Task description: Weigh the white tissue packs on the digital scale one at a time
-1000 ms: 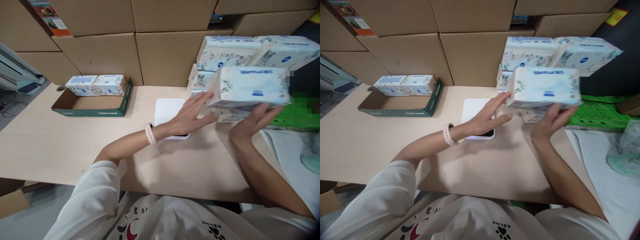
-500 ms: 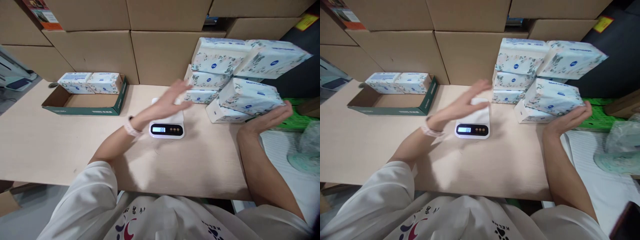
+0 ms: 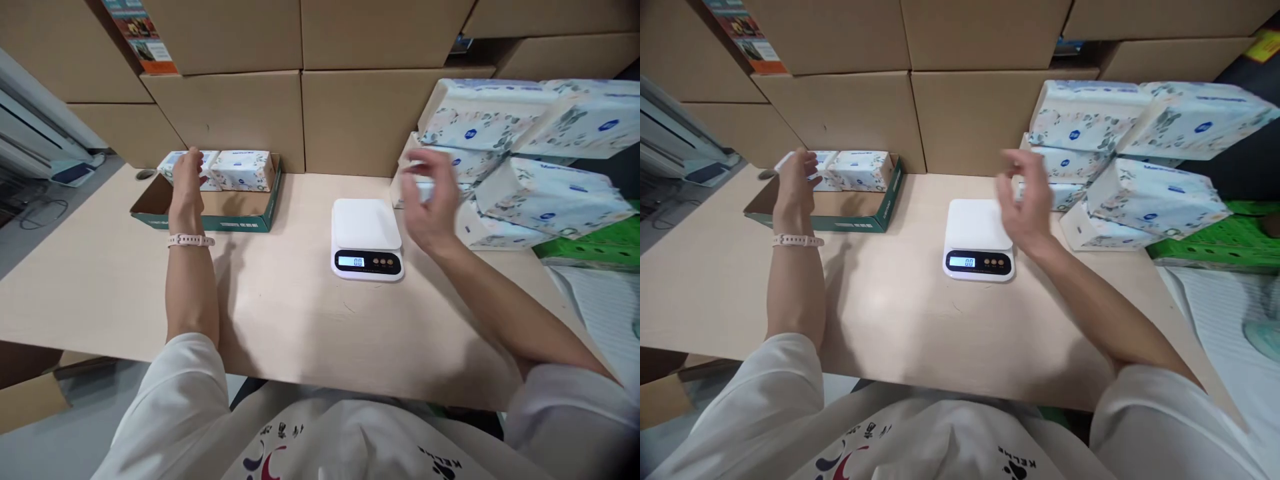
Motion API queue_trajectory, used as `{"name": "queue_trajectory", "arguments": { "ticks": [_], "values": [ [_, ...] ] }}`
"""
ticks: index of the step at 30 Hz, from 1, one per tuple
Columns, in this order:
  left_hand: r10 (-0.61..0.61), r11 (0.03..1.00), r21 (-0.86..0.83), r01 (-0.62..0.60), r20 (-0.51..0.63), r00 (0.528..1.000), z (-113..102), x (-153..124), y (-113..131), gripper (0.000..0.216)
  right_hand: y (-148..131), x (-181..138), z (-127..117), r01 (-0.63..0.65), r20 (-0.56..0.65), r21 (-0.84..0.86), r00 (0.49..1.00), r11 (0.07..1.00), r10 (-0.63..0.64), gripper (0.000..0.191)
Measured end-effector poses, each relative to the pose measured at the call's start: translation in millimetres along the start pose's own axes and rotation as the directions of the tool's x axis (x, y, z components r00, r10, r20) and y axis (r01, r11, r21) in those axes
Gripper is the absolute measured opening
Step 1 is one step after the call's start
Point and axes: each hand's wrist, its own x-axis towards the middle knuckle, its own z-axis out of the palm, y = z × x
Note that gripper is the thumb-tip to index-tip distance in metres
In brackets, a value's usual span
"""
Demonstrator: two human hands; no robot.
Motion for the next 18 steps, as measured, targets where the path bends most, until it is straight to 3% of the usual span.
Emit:
{"name": "queue_trajectory", "arguments": {
  "ticks": [1,3,6,8,12,18],
  "values": [
    [-0.02,1.0,0.014,0.02,0.015,1.0,1,0,-3,0.037,-17,11,24,0.008,0.162,0.025,0.987,1.0,-0.012,0.07],
    [-0.039,0.999,0.027,0.038,0.038,0.999,3,-1,-9,0.04,-41,34,70,-0.01,0.409,0.084,0.912,0.996,-0.025,0.067],
    [-0.061,0.998,0.023,0.06,0.044,0.997,6,0,-16,0.047,-58,68,135,-0.023,0.624,0.087,0.781,0.996,-0.037,0.064],
    [-0.073,0.997,0.001,0.073,0.024,0.997,7,2,-21,0.051,-63,88,175,-0.039,0.681,0.046,0.733,0.998,-0.003,0.068],
    [-0.06,0.997,-0.041,0.059,-0.025,0.998,6,6,-30,0.045,-67,116,235,-0.08,0.72,-0.055,0.687,0.995,0.095,0.08],
    [-0.019,0.997,-0.071,0.017,-0.027,0.999,4,6,-37,0.053,-66,125,274,-0.12,0.737,-0.181,0.641,0.976,0.215,0.082]
  ]
}}
